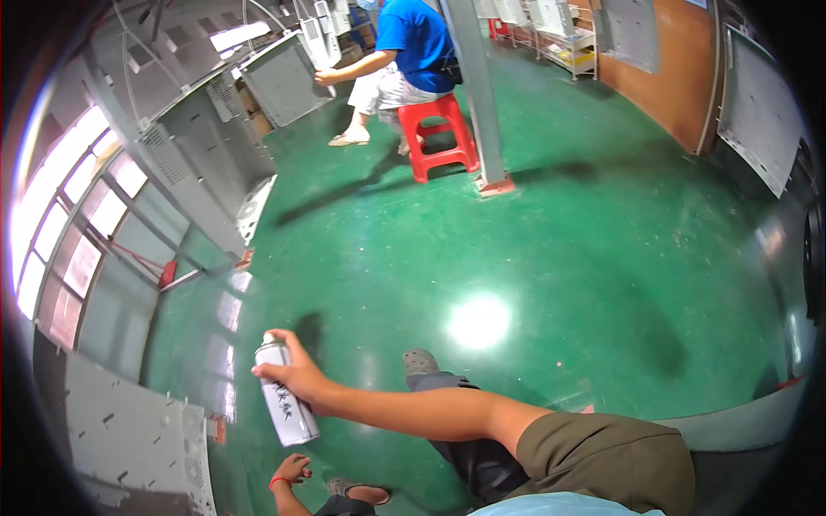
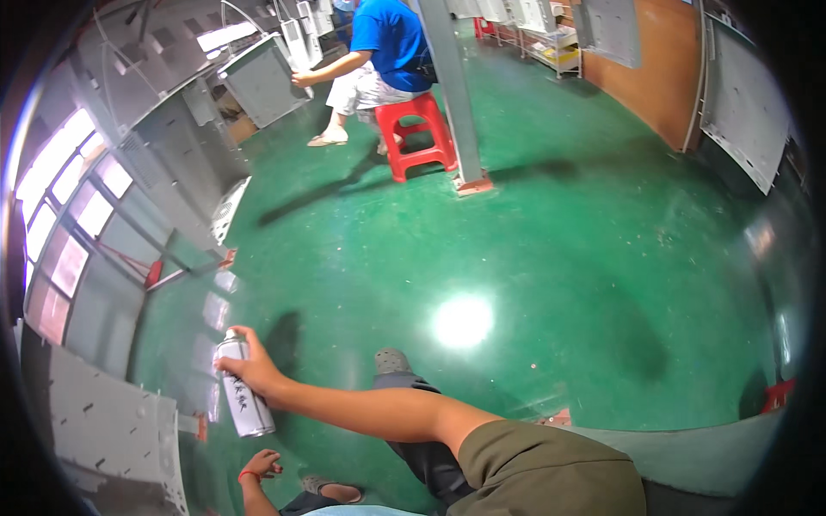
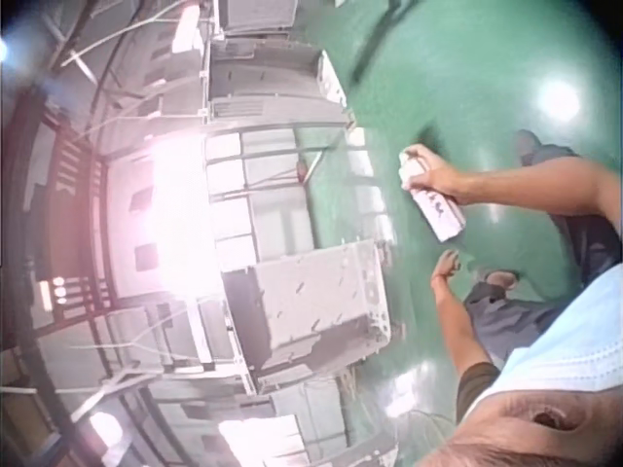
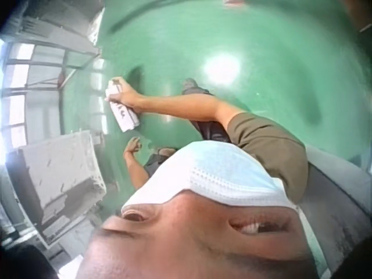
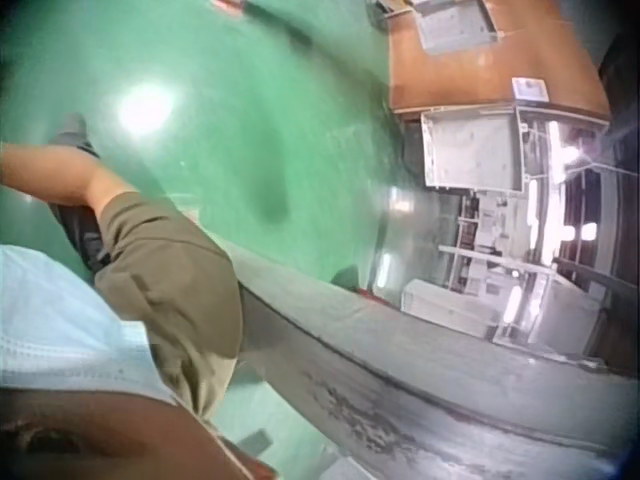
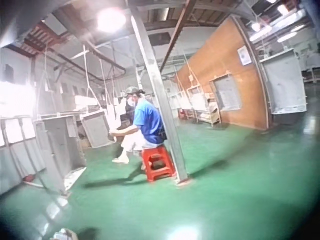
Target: Spray painting the interior of metal enclosures hanging from a conveyor line.
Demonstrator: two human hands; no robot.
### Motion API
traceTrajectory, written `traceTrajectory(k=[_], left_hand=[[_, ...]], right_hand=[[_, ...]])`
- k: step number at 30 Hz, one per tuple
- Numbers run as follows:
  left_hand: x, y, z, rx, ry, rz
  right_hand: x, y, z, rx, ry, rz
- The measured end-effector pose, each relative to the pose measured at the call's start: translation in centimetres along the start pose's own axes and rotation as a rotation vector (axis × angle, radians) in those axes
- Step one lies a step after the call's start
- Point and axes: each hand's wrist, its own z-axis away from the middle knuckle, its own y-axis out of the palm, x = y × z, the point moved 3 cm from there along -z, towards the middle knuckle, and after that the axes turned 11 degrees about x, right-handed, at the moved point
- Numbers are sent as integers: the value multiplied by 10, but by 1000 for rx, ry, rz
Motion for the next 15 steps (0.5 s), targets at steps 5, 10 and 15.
traceTrajectory(k=[5,10,15], left_hand=[[-13,-7,-22,26,-42,-66],[-33,1,-34,31,-42,-74],[-46,8,-42,61,-12,-31]], right_hand=[[4,6,-4,49,43,26],[17,-4,-4,54,21,87],[22,-6,-2,71,21,71]])
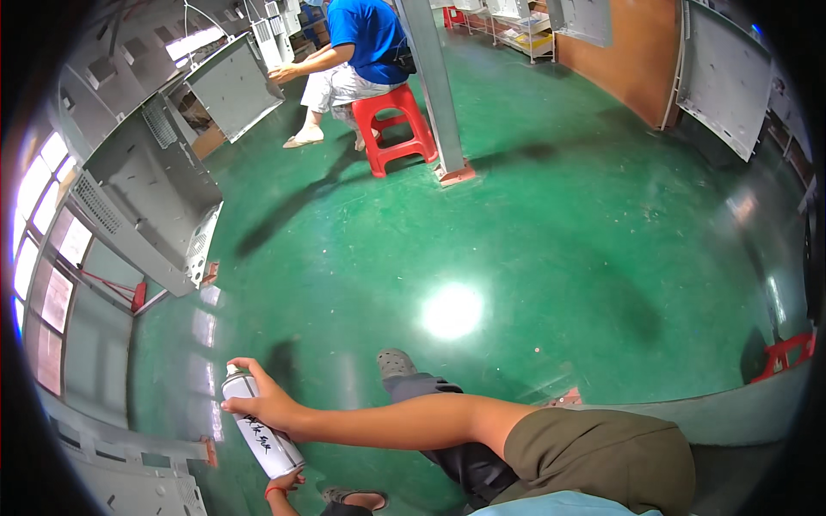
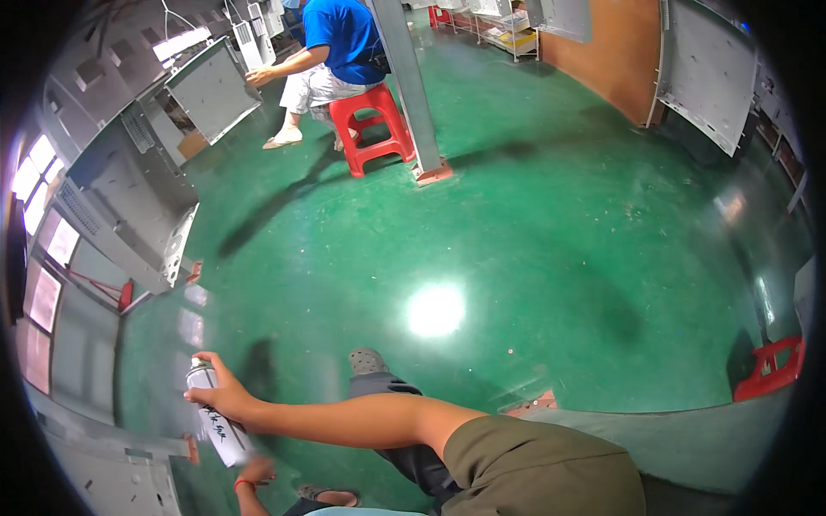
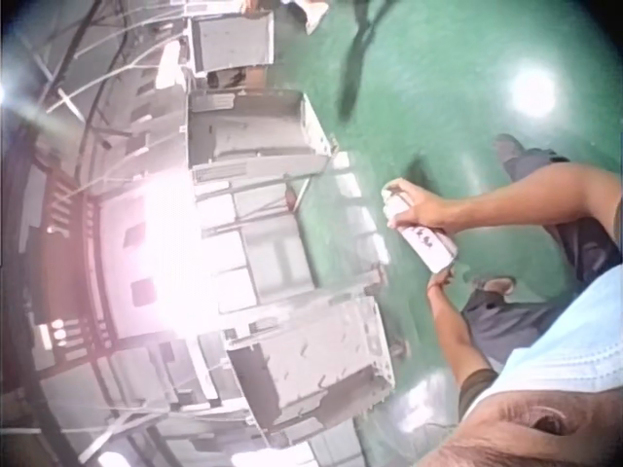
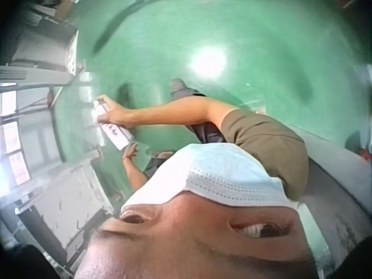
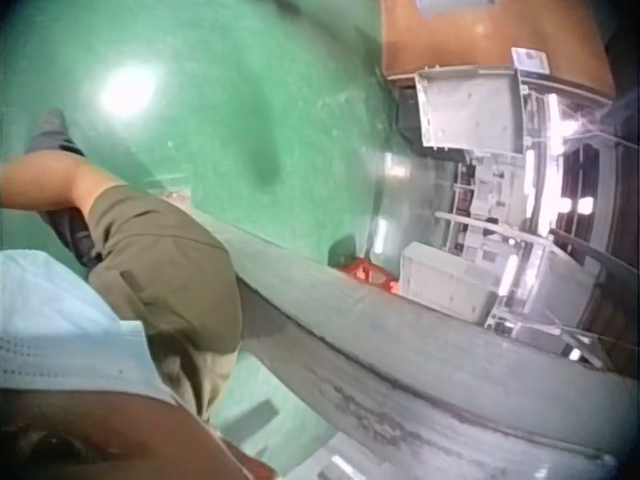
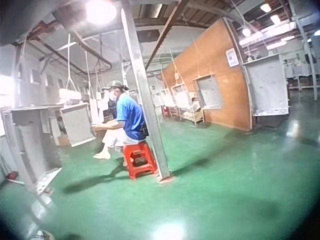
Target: Spray painting the interior of metal enclosures hanging from a conveyor line.
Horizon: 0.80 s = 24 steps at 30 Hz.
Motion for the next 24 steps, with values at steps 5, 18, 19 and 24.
traceTrajectory(k=[5,18,19,24], left_hand=[[-11,3,-7,1,39,-6],[-24,18,-6,-26,13,9],[-25,18,-7,-16,9,2],[-29,15,-7,-17,4,3]], right_hand=[[7,-2,1,-20,9,9],[10,-8,-4,-18,-5,-24],[11,-7,-6,-22,-18,-9],[14,-8,-8,-11,-3,-15]])
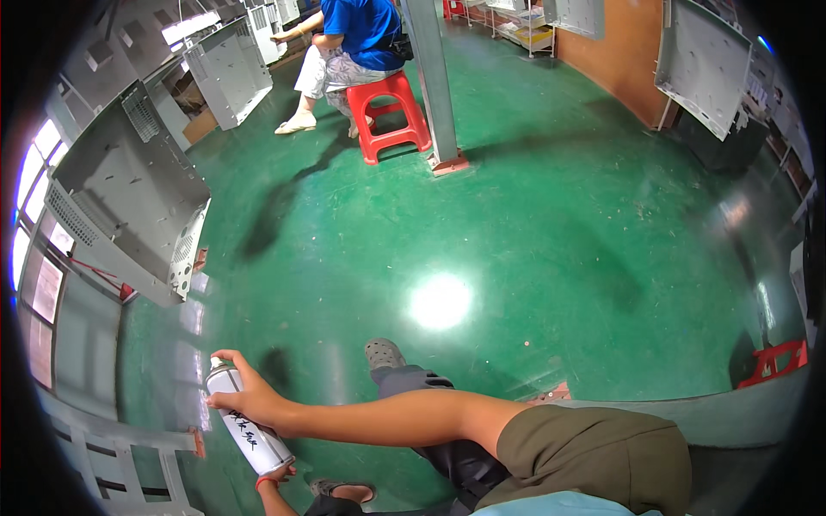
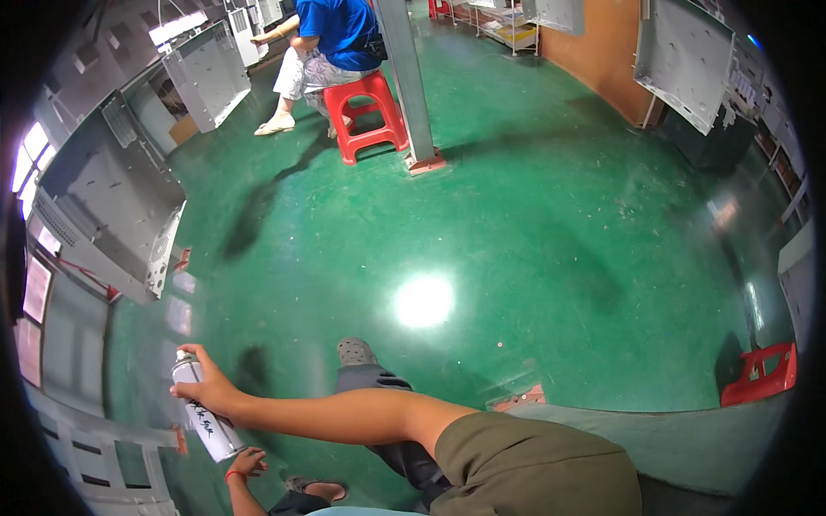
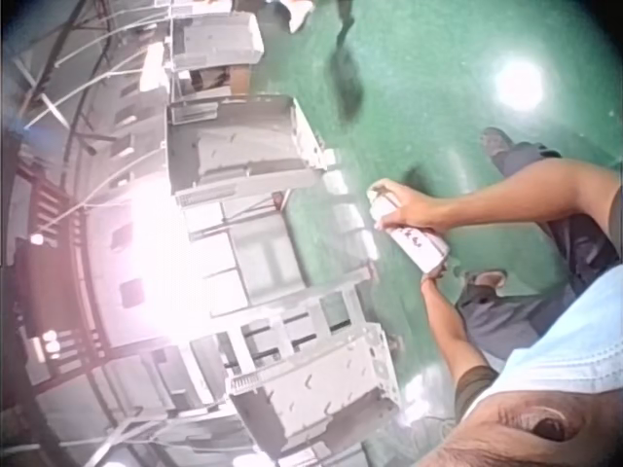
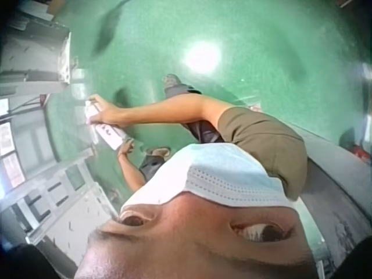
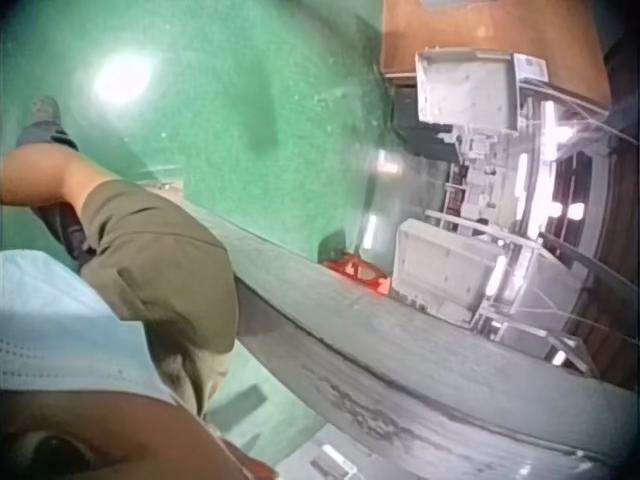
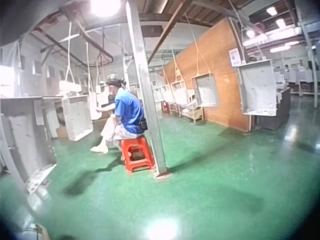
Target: Spray painting the interior of metal enclosures hanging from a conveyor line.
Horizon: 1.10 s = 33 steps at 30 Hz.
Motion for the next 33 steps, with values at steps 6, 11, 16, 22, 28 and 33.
traceTrajectory(k=[6,11,16,22,28,33], left_hand=[[-11,1,1,11,1,-25],[-12,-2,0,28,24,8],[-10,-9,-6,27,19,2],[-15,-18,-15,42,30,46],[-16,-21,-20,71,31,80],[-39,-8,-16,15,3,-21]], right_hand=[[2,-3,-3,-8,13,-2],[5,-4,-5,10,24,8],[8,-4,-10,26,-3,-3],[18,-8,-14,30,12,9],[25,-9,-13,60,12,52],[29,-27,-20,-1,71,-87]])
